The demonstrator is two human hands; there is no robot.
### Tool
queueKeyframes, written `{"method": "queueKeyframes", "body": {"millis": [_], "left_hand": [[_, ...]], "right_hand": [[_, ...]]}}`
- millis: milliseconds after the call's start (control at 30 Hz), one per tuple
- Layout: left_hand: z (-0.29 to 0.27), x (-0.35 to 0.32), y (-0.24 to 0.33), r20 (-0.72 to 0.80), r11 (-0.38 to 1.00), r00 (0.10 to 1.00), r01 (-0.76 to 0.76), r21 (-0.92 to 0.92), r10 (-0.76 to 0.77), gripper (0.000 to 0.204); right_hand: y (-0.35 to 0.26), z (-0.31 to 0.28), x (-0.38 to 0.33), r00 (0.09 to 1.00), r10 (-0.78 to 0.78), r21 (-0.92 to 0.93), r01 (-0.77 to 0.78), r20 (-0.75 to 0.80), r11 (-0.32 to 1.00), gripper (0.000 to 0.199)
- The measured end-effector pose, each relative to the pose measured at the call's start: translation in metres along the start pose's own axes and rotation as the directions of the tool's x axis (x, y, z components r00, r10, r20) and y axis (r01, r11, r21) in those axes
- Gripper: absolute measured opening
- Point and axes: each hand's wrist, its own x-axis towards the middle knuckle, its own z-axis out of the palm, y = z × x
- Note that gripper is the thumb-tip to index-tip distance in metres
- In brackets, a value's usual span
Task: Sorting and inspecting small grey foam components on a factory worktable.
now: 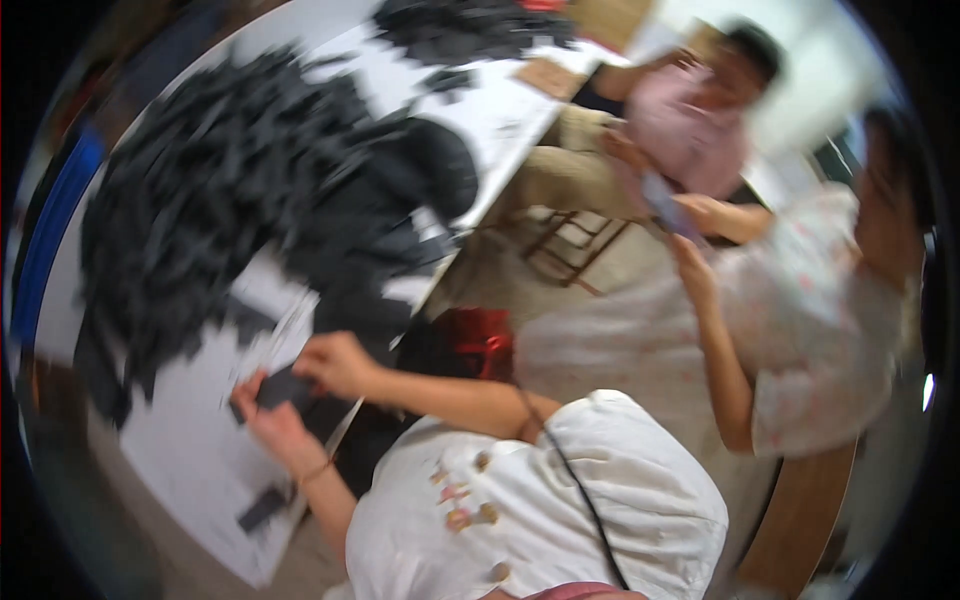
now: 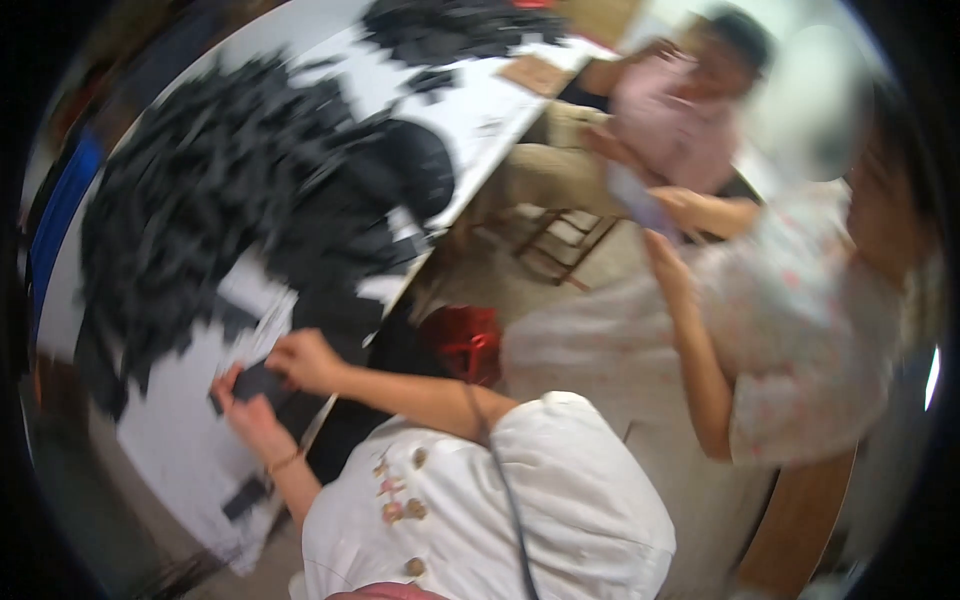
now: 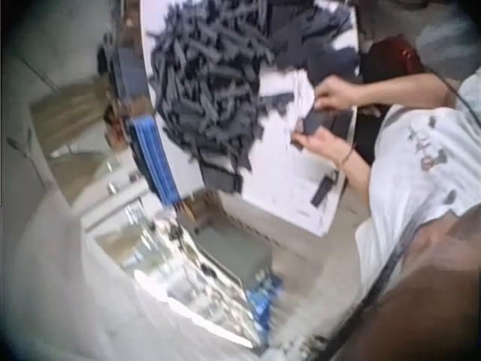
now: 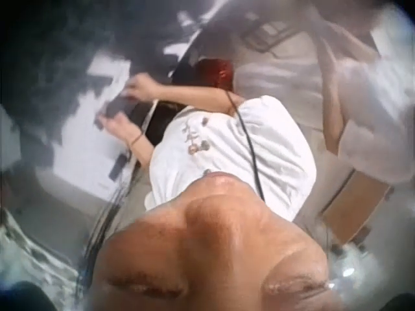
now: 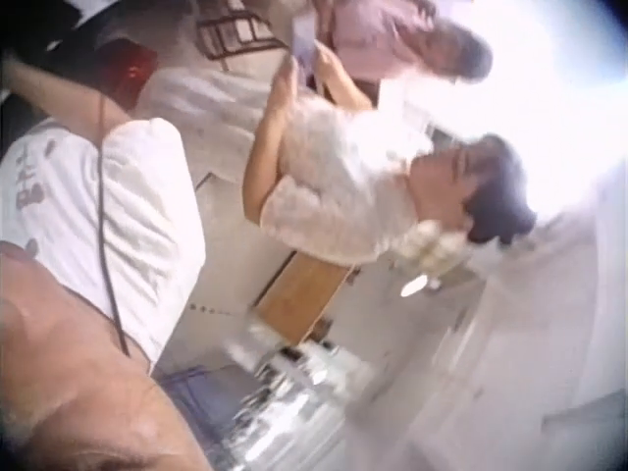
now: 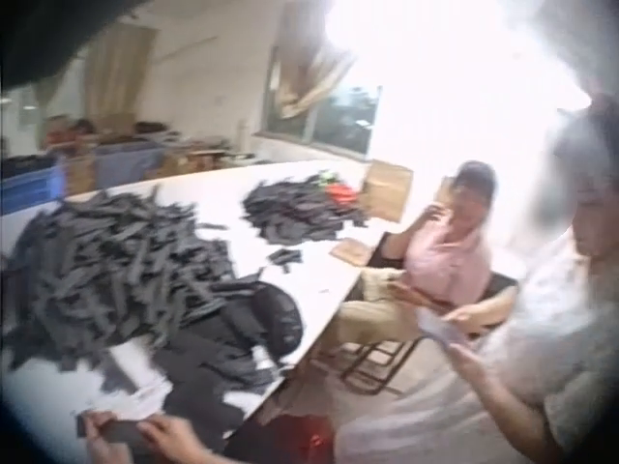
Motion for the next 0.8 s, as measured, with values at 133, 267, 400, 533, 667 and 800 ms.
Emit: {"method": "queueKeyframes", "body": {"millis": [133,267,400,533,667,800], "left_hand": [[-0.003,0.023,-0.017,0.349,0.969,0.937,0.085,-0.231,0.001,0.017],[0.032,0.003,-0.024,0.408,0.963,0.911,0.160,-0.215,-0.061,0.017],[0.006,0.018,-0.023,0.467,0.934,0.877,0.255,-0.250,-0.115,0.018],[-0.003,0.009,-0.023,0.095,0.989,0.993,0.077,-0.123,-0.066,0.013],[-0.002,0.002,-0.023,0.321,0.972,0.944,0.140,-0.188,-0.074,0.014],[0.003,-0.006,0.022,0.054,0.993,0.992,-0.117,-0.018,0.118,0.024]], "right_hand": [[-0.004,-0.017,-0.001,0.997,0.013,0.045,-0.017,0.082,0.999,0.019],[-0.005,-0.028,-0.008,0.992,-0.015,0.015,0.013,0.128,1.000,0.028],[-0.005,-0.022,-0.018,0.997,0.000,0.057,-0.004,0.075,0.998,0.029],[0.008,-0.019,-0.017,0.987,0.033,0.077,-0.045,0.158,0.996,0.032],[0.004,-0.031,-0.012,0.969,-0.248,-0.219,0.245,0.013,0.945,0.017],[-0.007,-0.032,-0.002,0.994,-0.075,-0.082,0.068,-0.080,0.994,0.012]]}}
